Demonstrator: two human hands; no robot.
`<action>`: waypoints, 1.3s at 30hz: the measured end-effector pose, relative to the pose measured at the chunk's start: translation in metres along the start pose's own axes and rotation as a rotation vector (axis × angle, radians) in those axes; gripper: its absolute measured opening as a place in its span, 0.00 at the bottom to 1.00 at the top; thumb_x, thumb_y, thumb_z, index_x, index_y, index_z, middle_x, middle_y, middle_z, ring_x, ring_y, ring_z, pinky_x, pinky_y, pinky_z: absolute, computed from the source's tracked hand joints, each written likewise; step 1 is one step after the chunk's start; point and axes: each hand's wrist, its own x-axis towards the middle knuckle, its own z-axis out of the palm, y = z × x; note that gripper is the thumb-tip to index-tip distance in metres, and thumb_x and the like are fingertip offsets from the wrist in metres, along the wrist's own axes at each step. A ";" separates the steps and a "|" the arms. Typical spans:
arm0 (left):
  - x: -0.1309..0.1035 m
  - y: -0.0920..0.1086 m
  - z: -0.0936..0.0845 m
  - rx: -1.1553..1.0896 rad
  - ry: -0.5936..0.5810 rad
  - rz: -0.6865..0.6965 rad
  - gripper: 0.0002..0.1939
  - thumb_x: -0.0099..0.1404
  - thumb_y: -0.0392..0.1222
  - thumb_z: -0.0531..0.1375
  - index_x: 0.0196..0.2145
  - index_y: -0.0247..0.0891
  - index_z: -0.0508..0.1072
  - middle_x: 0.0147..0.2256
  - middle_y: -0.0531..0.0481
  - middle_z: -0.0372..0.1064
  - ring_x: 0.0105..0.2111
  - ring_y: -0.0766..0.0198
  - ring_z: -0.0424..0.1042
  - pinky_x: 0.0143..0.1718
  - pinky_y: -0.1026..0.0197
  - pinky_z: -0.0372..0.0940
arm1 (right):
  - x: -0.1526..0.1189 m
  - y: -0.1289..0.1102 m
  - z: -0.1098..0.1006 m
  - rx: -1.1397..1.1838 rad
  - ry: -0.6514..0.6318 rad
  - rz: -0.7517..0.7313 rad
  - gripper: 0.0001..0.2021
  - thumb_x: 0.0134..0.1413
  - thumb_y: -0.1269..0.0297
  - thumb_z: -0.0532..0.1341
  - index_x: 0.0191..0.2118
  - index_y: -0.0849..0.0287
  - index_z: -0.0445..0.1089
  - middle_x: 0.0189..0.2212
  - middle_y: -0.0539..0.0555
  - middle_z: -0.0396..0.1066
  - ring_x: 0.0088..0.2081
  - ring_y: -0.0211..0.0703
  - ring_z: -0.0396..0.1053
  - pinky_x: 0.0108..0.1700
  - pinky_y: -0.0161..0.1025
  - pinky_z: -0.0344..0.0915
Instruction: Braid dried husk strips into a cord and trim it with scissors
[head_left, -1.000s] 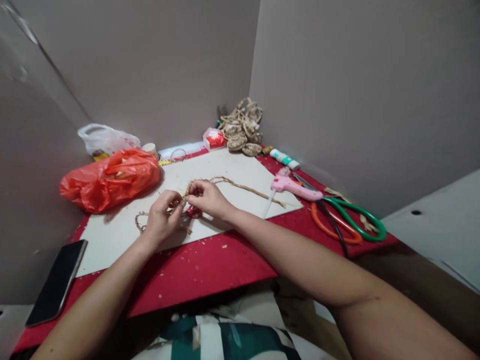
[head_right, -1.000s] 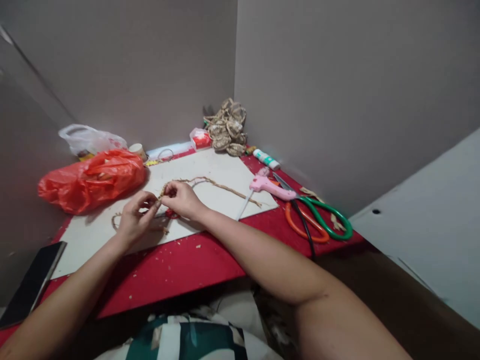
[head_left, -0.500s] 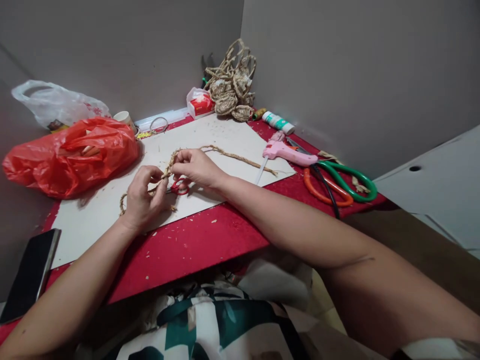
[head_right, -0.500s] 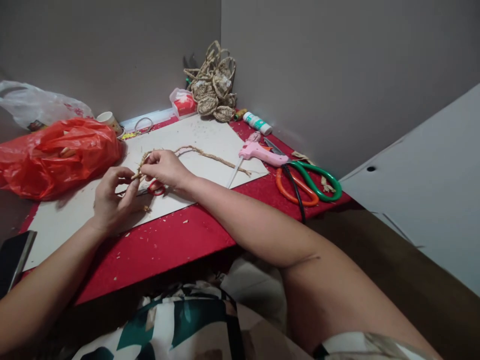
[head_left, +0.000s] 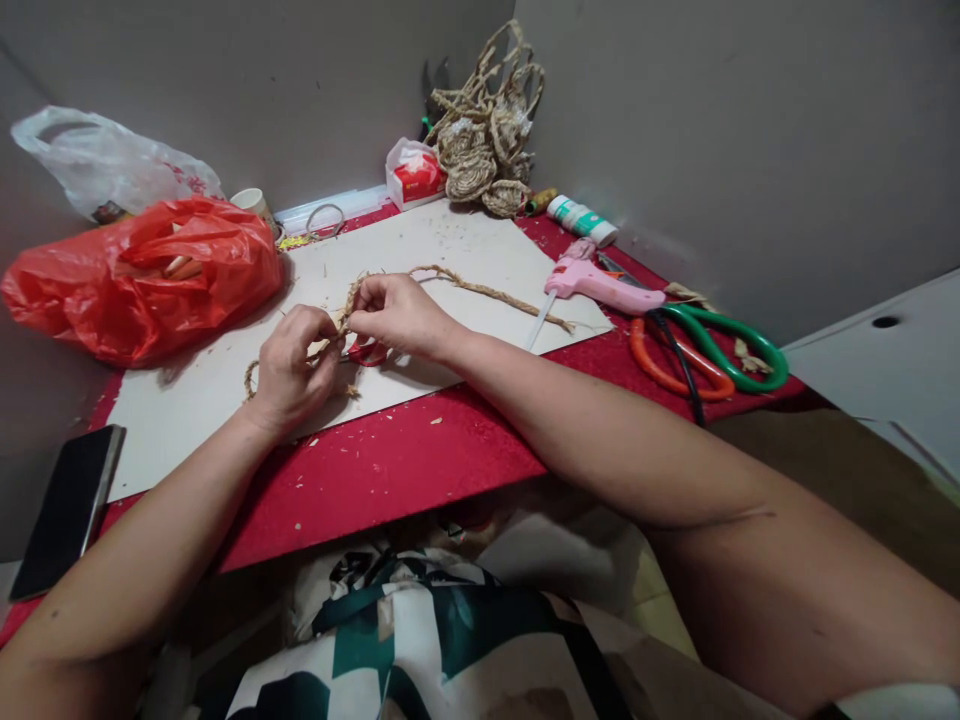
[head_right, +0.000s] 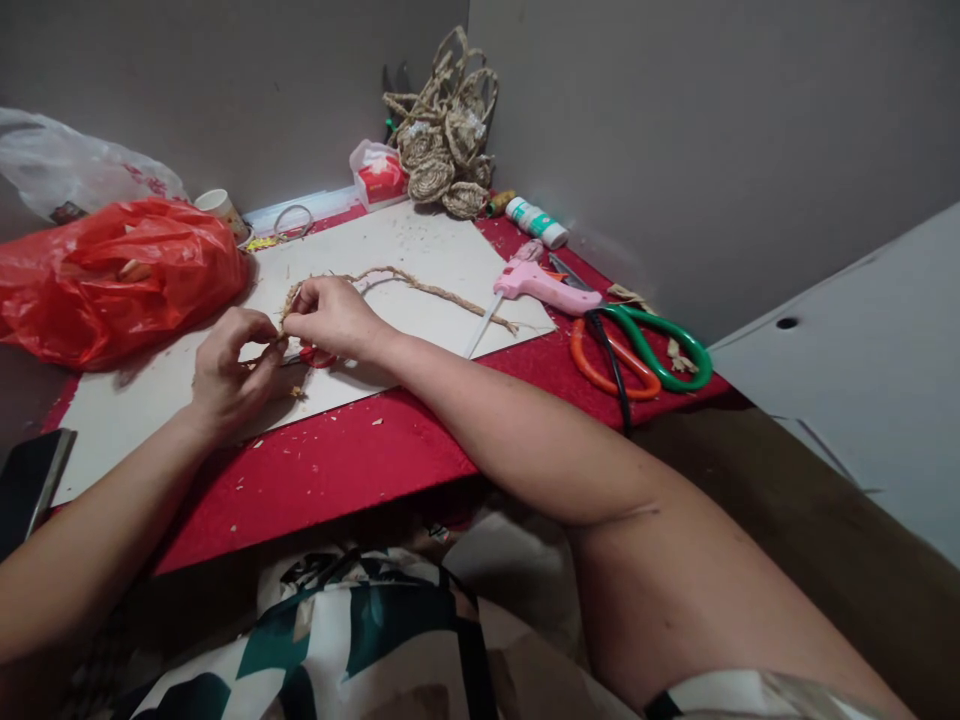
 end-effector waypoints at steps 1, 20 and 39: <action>0.000 0.001 0.000 -0.021 0.013 -0.005 0.03 0.59 0.34 0.57 0.31 0.38 0.63 0.29 0.51 0.63 0.31 0.64 0.64 0.34 0.60 0.61 | 0.000 -0.001 0.000 0.055 -0.013 0.044 0.06 0.42 0.78 0.57 0.22 0.61 0.61 0.15 0.46 0.63 0.19 0.33 0.63 0.21 0.30 0.63; -0.005 0.012 0.002 -0.177 0.074 -0.141 0.02 0.61 0.34 0.56 0.32 0.37 0.64 0.28 0.52 0.61 0.28 0.68 0.62 0.32 0.64 0.60 | -0.001 0.002 0.004 0.172 -0.095 0.055 0.06 0.39 0.75 0.58 0.25 0.59 0.61 0.16 0.44 0.65 0.16 0.33 0.64 0.17 0.29 0.63; 0.002 -0.011 0.005 -0.302 0.096 -0.128 0.04 0.63 0.31 0.53 0.33 0.38 0.61 0.30 0.51 0.60 0.31 0.66 0.62 0.34 0.62 0.60 | 0.013 0.010 -0.001 0.405 -0.156 0.237 0.09 0.38 0.68 0.60 0.31 0.63 0.67 0.20 0.50 0.69 0.20 0.35 0.67 0.18 0.31 0.66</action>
